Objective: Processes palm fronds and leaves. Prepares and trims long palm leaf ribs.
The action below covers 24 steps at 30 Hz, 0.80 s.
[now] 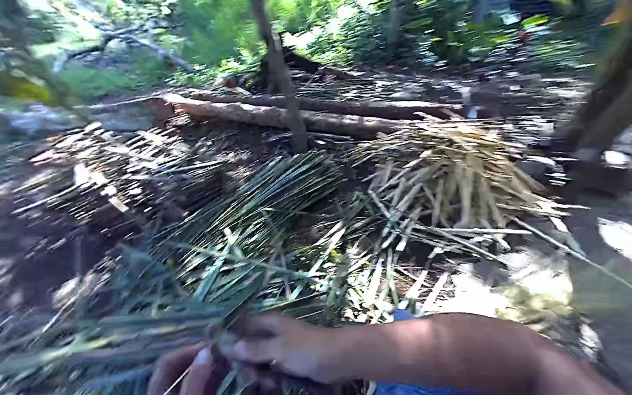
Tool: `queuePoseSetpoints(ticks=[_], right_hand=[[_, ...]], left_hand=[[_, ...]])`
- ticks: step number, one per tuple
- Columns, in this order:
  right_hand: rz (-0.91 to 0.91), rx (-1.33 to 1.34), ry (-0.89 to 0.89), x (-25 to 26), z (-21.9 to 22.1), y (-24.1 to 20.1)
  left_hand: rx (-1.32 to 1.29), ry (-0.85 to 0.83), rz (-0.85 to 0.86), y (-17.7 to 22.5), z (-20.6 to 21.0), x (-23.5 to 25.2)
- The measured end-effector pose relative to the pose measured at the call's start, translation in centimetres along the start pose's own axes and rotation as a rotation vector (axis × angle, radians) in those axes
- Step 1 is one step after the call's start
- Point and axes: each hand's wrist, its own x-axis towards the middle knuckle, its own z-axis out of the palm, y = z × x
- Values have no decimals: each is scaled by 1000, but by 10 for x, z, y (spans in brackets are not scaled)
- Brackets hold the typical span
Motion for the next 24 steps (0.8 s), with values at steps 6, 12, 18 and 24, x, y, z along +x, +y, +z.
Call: queuePoseSetpoints(ticks=[6, 12, 18, 24], right_hand=[[70, -27, -99, 5, -11, -2], [53, 20, -114, 3, -6, -1], [64, 43, -51, 6, -17, -3], [17, 105, 258, 24, -52, -13]], left_hand=[[-174, 161, 194, -23, -10, -4], [-203, 127, 330, -30, -11, -9], [22, 73, 537, -34, -18, -6], [221, 78, 697, -33, -27, -5]])
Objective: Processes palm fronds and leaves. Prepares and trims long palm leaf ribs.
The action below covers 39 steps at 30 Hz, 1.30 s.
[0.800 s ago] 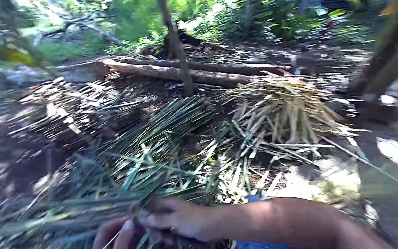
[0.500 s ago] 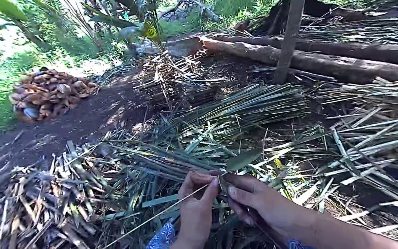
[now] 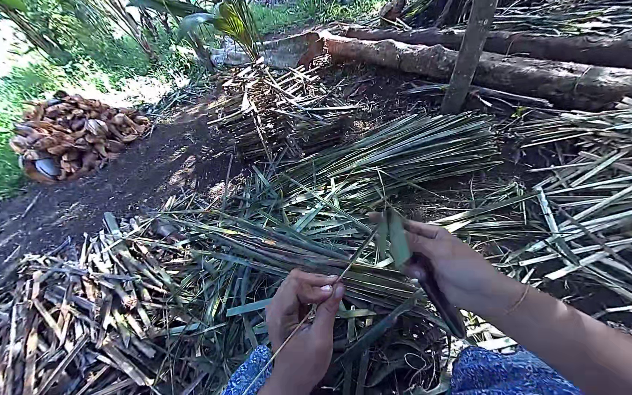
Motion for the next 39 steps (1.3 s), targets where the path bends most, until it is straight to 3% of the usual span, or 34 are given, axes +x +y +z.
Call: queuePoseSetpoints(ticks=[3, 5, 8, 12, 20, 24, 29, 33, 34, 39], right_hand=[[41, 67, 140, 9, -14, -4], [49, 35, -27, 0, -16, 1], [132, -13, -421, -15, 1, 9], [144, 2, -545, -21, 24, 13], [46, -79, -391, -14, 26, 9], [10, -25, -131, 3, 7, -2], [24, 3, -26, 9, 0, 1], [10, 90, 195, 24, -22, -6], [-7, 99, 134, 21, -26, -6], [125, 49, -533, -11, 0, 8]], left_hand=[[76, 7, 62, -2, -6, -1], [119, 13, 85, -5, -9, 1], [169, -3, 113, -12, -5, -1], [191, -51, 200, -13, -2, -3], [267, -142, 358, -13, -12, 3], [303, -160, 404, -8, -18, 4], [314, -188, 448, -12, -17, 1], [343, -190, 492, -4, -22, -1], [353, -183, 501, -5, -24, 1], [363, -202, 518, -16, -21, 5]])
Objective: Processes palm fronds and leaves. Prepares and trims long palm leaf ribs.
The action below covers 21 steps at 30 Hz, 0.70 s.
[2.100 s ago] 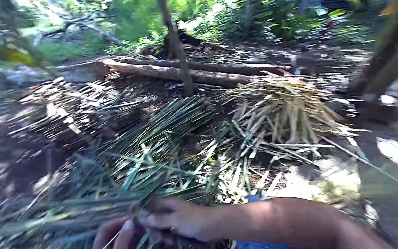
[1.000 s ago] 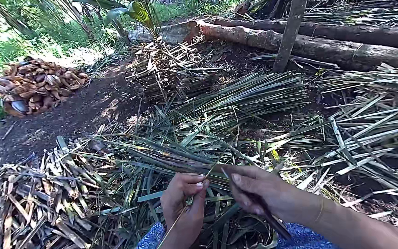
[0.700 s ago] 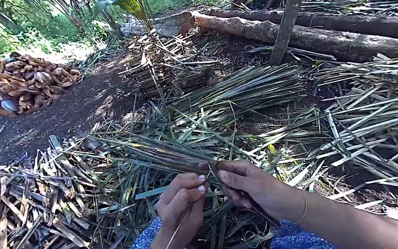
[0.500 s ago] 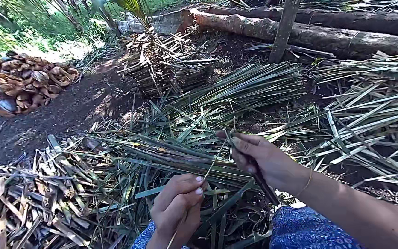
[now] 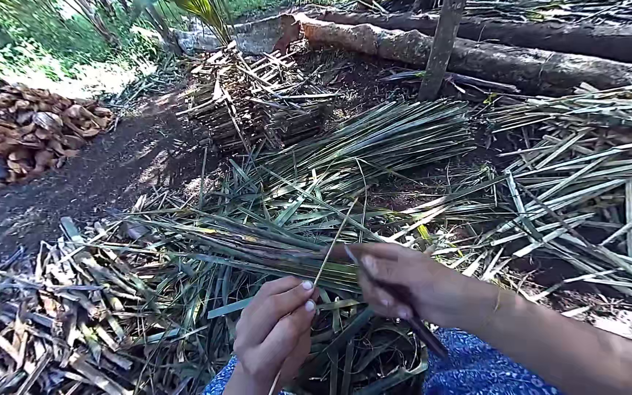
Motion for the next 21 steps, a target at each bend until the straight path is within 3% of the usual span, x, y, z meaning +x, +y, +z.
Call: queuePoseSetpoints(ticks=[3, 7, 15, 17, 21], right_hand=[[7, 24, -103, 4, 22, 8], [-56, 31, -35, 5, 25, 6], [-235, 101, 417, -1, -29, -21], [-254, 114, 364, -7, -32, -19], [-99, 34, 32, -5, 6, 3]], left_hand=[[-14, -5, 23, 5, 4, 2], [-5, -19, 51, 7, 4, 3], [23, 9, 48, 10, -7, 1], [2, 65, -52, 11, -5, 1], [-233, 184, -389, 22, 11, 3]])
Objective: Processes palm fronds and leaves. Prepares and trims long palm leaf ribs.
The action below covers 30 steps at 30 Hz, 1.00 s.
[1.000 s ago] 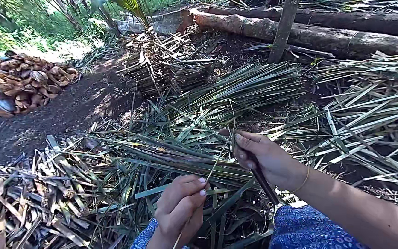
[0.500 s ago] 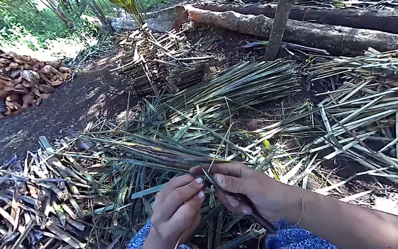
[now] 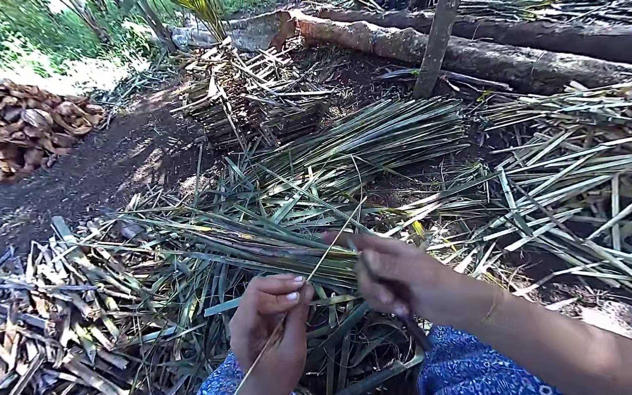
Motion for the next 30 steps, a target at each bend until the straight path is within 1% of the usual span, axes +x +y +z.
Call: queuePoseSetpoints(ticks=[1, 3, 5, 7, 12, 14, 15, 16, 17, 18, 19, 20, 21, 22, 25, 26, 27, 28, 29, 30], right_hand=[[14, -16, -48, 2, 13, 4], [3, 8, -97, 6, 29, 10], [-28, 58, -65, 8, 34, 12], [-58, 62, 10, 8, 27, 8], [-170, 92, 307, 10, -13, -12], [-200, 86, 421, 11, -35, -19], [-177, 29, 473, 10, -49, -23], [-128, -117, 495, 8, -64, -24], [-25, -387, 469, 5, -78, -22], [147, -748, 386, 2, -88, -17], [408, -1119, 245, 3, -93, -11], [674, -1377, 111, 7, -94, -2], [868, -1509, 51, 9, -94, 6], [954, -1566, 66, 8, -94, 9], [901, -1663, 293, 3, -91, -7], [853, -1676, 372, 0, -89, -12], [753, -1683, 456, -4, -87, -17], [562, -1681, 544, -10, -84, -20], [313, -1669, 608, -16, -80, -22], [52, -1656, 630, -20, -74, -23]], left_hand=[[-63, 15, -66, 3, 5, 0], [-162, 38, -132, 8, 12, -1], [-215, 56, -161, 10, 14, -1], [-246, 65, -180, 11, 12, 0], [-233, 43, -181, 9, 6, -3], [-227, 55, -158, 9, 3, -5], [-216, 71, -142, 10, -1, -4], [-200, 84, -128, 9, -4, -2], [-183, 90, -125, 8, -7, 0], [-169, 90, -132, 5, -9, 1], [-159, 86, -146, 3, -9, 1], [-147, 81, -162, 0, -10, 0], [-136, 73, -180, -2, -11, 0], [-125, 61, -199, -3, -12, 0], [-112, 49, -251, -4, -13, -1], [-117, 39, -266, -5, -12, -1], [-123, 25, -282, -6, -12, -2], [-130, 9, -305, -7, -10, -2], [-140, -12, -339, -7, -7, -2], [-160, -35, -377, -8, -3, -2]])
